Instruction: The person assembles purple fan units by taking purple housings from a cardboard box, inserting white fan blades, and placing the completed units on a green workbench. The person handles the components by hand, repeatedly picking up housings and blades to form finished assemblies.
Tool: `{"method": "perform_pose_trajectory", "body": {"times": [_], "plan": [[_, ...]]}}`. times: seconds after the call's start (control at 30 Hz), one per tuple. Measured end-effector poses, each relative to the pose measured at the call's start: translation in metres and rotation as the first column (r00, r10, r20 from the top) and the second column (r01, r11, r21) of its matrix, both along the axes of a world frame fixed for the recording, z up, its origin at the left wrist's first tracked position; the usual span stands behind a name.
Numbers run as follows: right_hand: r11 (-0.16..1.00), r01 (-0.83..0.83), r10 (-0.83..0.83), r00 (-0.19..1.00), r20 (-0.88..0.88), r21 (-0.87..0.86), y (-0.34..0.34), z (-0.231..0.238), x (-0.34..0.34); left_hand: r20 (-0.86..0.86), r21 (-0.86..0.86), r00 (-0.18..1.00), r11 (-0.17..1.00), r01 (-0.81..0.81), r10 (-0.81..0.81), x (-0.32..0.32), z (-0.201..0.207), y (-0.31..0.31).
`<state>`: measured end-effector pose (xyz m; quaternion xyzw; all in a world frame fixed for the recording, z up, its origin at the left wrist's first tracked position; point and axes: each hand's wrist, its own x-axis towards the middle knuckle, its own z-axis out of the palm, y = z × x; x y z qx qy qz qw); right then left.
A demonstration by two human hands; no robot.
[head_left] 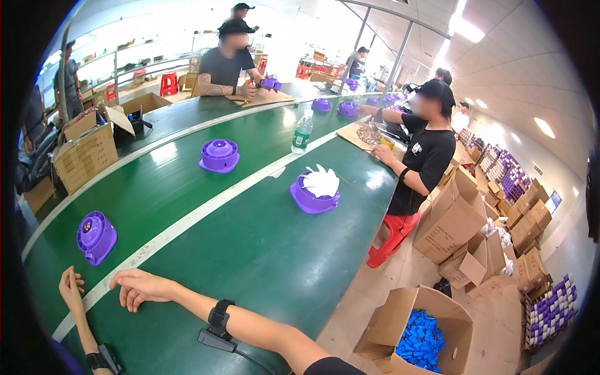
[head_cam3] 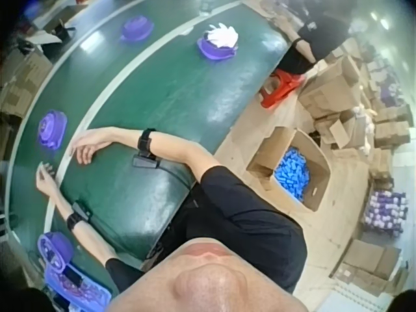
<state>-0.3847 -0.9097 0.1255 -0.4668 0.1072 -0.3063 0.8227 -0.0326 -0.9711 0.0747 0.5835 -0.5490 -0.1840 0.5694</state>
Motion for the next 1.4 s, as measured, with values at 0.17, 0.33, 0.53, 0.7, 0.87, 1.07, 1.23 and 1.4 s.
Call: {"method": "perform_pose_trajectory", "body": {"times": [0.17,0.33,0.53,0.7,0.87,1.07,1.23,1.4], "plan": [[1.000,-0.002,0.002,1.000,-0.006,-0.003,0.003,0.002,-0.001,0.037,0.017,0.999,1.000,-0.021,0.021,-0.003,0.000,0.003],[1.000,-0.009,0.009,1.000,-0.026,0.003,0.005,0.007,0.000,0.090,0.015,0.995,0.999,-0.052,0.051,0.010,0.002,0.004],[1.000,-0.001,0.001,1.000,-0.011,-0.001,0.002,-0.002,-0.014,-0.125,-0.118,0.992,0.993,0.003,-0.018,-0.107,0.079,0.058],[0.996,-0.055,0.055,0.998,-0.004,-0.066,-0.004,0.011,-0.002,0.087,0.046,0.979,0.982,0.182,-0.186,-0.108,0.131,0.157],[0.961,-0.087,0.061,0.992,-0.107,-0.262,-0.016,0.000,-0.018,0.440,0.104,0.811,0.919,0.379,-0.384,-0.114,0.183,0.312],[0.973,0.065,-0.114,0.969,-0.217,-0.222,-0.018,0.004,-0.019,0.245,0.239,0.862,0.834,-0.497,0.444,-0.045,0.172,0.549],[0.958,0.041,-0.125,0.951,-0.284,-0.285,-0.015,-0.011,-0.005,0.244,0.571,0.451,0.249,-0.782,0.858,0.012,0.070,0.804],[0.938,0.077,-0.193,0.925,-0.327,-0.338,-0.017,-0.002,-0.017,-0.280,0.752,0.072,0.266,-0.603,0.957,0.010,-0.016,0.849]]}}
